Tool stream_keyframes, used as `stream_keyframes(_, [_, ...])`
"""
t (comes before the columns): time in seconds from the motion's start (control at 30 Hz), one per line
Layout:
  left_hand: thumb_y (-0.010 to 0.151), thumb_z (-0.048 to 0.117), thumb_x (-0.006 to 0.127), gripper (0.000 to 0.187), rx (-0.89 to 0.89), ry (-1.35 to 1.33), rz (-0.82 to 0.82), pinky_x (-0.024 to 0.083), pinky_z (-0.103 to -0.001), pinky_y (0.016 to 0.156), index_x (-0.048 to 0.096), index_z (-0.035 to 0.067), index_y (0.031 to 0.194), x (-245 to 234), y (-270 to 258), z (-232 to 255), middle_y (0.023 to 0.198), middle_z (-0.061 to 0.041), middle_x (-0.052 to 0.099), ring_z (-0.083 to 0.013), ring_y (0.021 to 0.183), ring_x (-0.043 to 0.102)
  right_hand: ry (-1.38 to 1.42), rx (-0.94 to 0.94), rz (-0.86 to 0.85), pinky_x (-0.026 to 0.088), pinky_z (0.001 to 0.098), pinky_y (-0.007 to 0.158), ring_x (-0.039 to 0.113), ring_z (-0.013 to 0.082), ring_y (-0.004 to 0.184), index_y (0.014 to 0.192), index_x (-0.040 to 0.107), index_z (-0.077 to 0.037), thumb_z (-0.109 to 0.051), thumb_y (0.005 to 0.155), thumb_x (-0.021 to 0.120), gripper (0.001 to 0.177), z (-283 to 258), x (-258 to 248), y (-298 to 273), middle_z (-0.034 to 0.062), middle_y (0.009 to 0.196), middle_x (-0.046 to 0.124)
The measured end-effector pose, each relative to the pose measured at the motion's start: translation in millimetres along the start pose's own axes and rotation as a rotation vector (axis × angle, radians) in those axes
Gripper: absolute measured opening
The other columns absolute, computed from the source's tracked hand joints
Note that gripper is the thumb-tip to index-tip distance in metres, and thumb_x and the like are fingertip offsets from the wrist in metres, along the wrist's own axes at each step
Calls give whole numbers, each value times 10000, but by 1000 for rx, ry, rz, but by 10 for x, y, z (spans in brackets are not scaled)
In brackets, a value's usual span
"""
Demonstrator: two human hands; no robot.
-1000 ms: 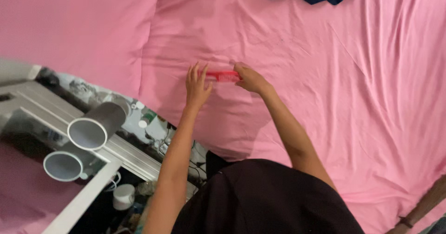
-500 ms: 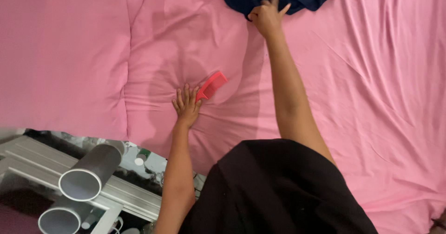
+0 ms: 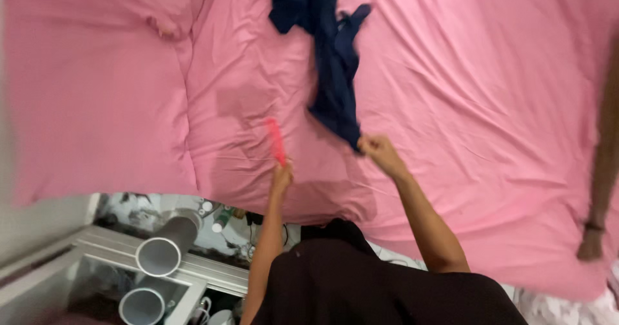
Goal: The person opens the window, removes a duvet and a pillow from the bed, and places them on the floor. They then pick up a book, a comb, and a piece of clothing from the bed and place them on a nearby shelf. Finally, the person smooths the pink bedsheet and tucks the edges under the mattress.
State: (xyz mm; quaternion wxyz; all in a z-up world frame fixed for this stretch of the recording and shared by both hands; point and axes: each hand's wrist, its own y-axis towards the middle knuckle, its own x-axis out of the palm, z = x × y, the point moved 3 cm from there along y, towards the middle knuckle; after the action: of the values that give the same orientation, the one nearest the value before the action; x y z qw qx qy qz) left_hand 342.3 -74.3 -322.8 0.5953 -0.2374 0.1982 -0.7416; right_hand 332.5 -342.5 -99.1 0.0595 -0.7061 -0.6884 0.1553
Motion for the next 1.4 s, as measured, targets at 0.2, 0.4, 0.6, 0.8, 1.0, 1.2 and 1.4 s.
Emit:
stream_keyframes(0.2, [764, 419, 559, 447, -268, -728, -333, 398, -179, 452, 484, 187, 1139, 1175, -1314, 1174, 747, -24, 530, -71, 523, 470, 351, -42, -315, 316, 184, 520, 366, 28, 578, 679, 488, -67, -121, 893, 526, 224, -1199, 248, -1742, -56, 649, 421])
stream_keyframes(0.4, [762, 199, 553, 451, 30, -136, -449, 370, -227, 491, 475, 35, 1175, 2166, -2288, 2381, 761, -18, 507, -90, 566, 448, -47, -21, 444, 405, 220, 552, 507, 88, 634, 794, 587, -11, -155, 868, 468, 200, -2021, -505, -2597, 11, 684, 566])
stream_keyframes(0.6, [801, 108, 532, 365, 199, 225, -889, 339, -175, 422, 492, 21, 1153, 3184, -3611, 3126, 631, 49, 439, -15, 483, 380, -669, -321, 810, 349, 390, 870, 399, 329, 1036, 1236, 300, 70, -118, 695, 642, 667, -2017, -1151, -3318, 235, 1161, 349])
stream_keyframes(0.8, [814, 134, 554, 324, 203, 331, -1419, 366, -183, 497, 521, 9, 1112, 4341, -5074, 3150, 694, 40, 487, -21, 568, 424, -670, -153, 893, 384, 356, 813, 440, 266, 966, 1186, 367, 38, -134, 755, 597, 517, -1099, -1675, -3781, 180, 1101, 416])
stream_keyframes(1.0, [820, 228, 569, 357, 322, 343, -1342, 380, -173, 524, 497, 50, 1121, 5546, -5874, 3011, 739, 72, 486, -15, 602, 431, -221, 118, 1149, 420, 322, 756, 482, 203, 896, 1136, 435, 6, -150, 816, 552, 375, 0, -2556, -4790, 126, 1041, 484])
stream_keyframes(1.2, [929, 252, 490, 269, 486, 468, -1240, 302, -194, 495, 507, 8, 1040, 6390, -5748, 2629, 673, 52, 380, -44, 585, 360, 611, -143, 1667, 455, 288, 699, 524, 141, 826, 1086, 502, -26, -165, 876, 507, 252, 420, -3214, -6829, 71, 980, 551])
stream_keyframes(1.4, [922, 280, 396, 375, 495, 568, -1452, 348, -202, 850, 467, -5, 1155, 6886, -5904, 1560, 918, -9, 570, -71, 925, 492, 607, -737, 1991, 477, 302, 848, 571, 181, 949, 1103, 476, -10, -94, 860, 486, 257, -317, -3164, -8696, 100, 1050, 564])
